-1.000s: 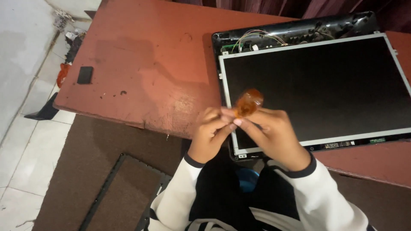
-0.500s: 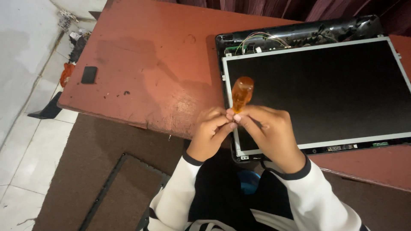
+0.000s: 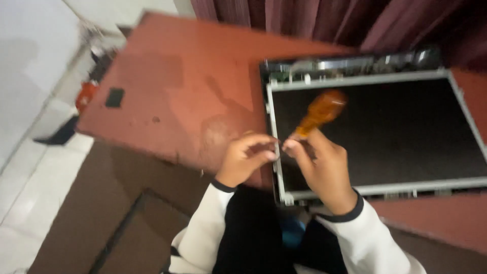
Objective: Using a screwdriver to disassemble or repair a computer monitor by removing screws from its internal frame.
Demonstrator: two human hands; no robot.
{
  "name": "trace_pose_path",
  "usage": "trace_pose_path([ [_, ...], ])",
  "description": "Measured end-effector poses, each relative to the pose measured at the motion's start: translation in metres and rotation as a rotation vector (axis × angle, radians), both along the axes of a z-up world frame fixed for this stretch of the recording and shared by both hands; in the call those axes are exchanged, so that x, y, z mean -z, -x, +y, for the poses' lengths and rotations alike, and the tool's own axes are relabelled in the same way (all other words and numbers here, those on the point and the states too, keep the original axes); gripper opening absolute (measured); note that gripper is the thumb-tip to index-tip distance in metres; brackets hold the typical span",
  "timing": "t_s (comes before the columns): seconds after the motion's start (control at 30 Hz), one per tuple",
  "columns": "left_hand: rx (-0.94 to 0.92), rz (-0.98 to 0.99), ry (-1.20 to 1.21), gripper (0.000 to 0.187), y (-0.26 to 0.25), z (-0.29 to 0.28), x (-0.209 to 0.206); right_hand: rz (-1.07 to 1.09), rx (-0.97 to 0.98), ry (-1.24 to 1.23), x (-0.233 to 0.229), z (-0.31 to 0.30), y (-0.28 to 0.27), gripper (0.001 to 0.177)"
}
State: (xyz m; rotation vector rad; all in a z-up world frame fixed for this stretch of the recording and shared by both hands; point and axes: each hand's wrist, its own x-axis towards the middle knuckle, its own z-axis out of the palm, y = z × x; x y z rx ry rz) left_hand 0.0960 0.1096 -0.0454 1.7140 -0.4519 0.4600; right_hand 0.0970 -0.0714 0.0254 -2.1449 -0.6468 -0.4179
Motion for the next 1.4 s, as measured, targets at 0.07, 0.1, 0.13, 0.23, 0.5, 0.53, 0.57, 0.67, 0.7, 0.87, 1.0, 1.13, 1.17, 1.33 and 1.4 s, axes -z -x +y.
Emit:
trace_pose_path([
  [0.07, -0.231, 0.146, 0.239, 0.006, -0.022, 0.020, -0.002, 0.148, 0.041, -0.311, 0.001, 0.000, -0.015, 0.006],
  [0.1, -0.240, 0.134, 0.240, 0.006, -0.048, 0.043, 0.011, 0.139, 0.029, -0.311, 0.009, -0.004, -0.033, 0.006],
  [0.13, -0.481, 0.058, 0.155, 0.005, -0.074, 0.067, 0.025, 0.209, -0.003, -0.501, 0.018, -0.008, -0.052, 0.007],
  [0.23, -0.914, 0.112, -0.055, 0.006, -0.127, 0.120, 0.052, 0.321, -0.042, -0.762, 0.036, -0.019, -0.102, 0.010],
  [0.5, -1.119, 0.501, -0.488, 0.007, -0.170, 0.141, 0.052, 0.510, 0.006, -1.014, 0.083, -0.036, -0.173, 0.009],
  [0.53, -1.137, 0.514, -0.513, 0.007, -0.175, 0.142, 0.054, 0.508, 0.019, -1.008, 0.076, -0.036, -0.172, 0.007],
  [0.57, -1.146, 0.529, -0.539, 0.007, -0.181, 0.141, 0.057, 0.506, 0.040, -1.002, 0.069, -0.038, -0.169, 0.005],
  [0.67, -1.187, 0.571, -0.550, 0.008, -0.188, 0.134, 0.054, 0.507, 0.107, -1.014, 0.077, -0.043, -0.174, 0.006],
  [0.7, -1.180, 0.579, -0.553, 0.008, -0.188, 0.133, 0.053, 0.512, 0.116, -1.011, 0.078, -0.044, -0.177, 0.006],
  [0.87, -1.058, 0.442, -0.623, 0.008, -0.183, 0.141, 0.066, 0.446, 0.098, -0.988, 0.070, -0.041, -0.170, 0.007],
  [1.0, -0.393, 0.118, -0.018, 0.012, -0.181, 0.092, 0.081, 0.235, 0.114, -0.820, 0.067, -0.033, -0.153, 0.008],
  [1.13, -0.035, 0.258, 0.093, 0.018, -0.152, 0.037, 0.059, 0.011, 0.070, -0.677, 0.053, -0.019, -0.130, 0.007],
  [1.17, 0.030, 0.296, 0.109, 0.021, -0.146, 0.029, 0.046, 0.014, 0.025, -0.703, 0.048, -0.016, -0.127, 0.009],
  [1.33, 0.118, 0.381, 0.233, 0.022, -0.143, 0.027, 0.040, 0.070, -0.042, -0.722, 0.045, -0.015, -0.120, 0.011],
  [1.4, 0.139, 0.377, 0.228, 0.022, -0.142, 0.025, 0.029, 0.070, -0.059, -0.731, 0.043, -0.014, -0.121, 0.011],
])
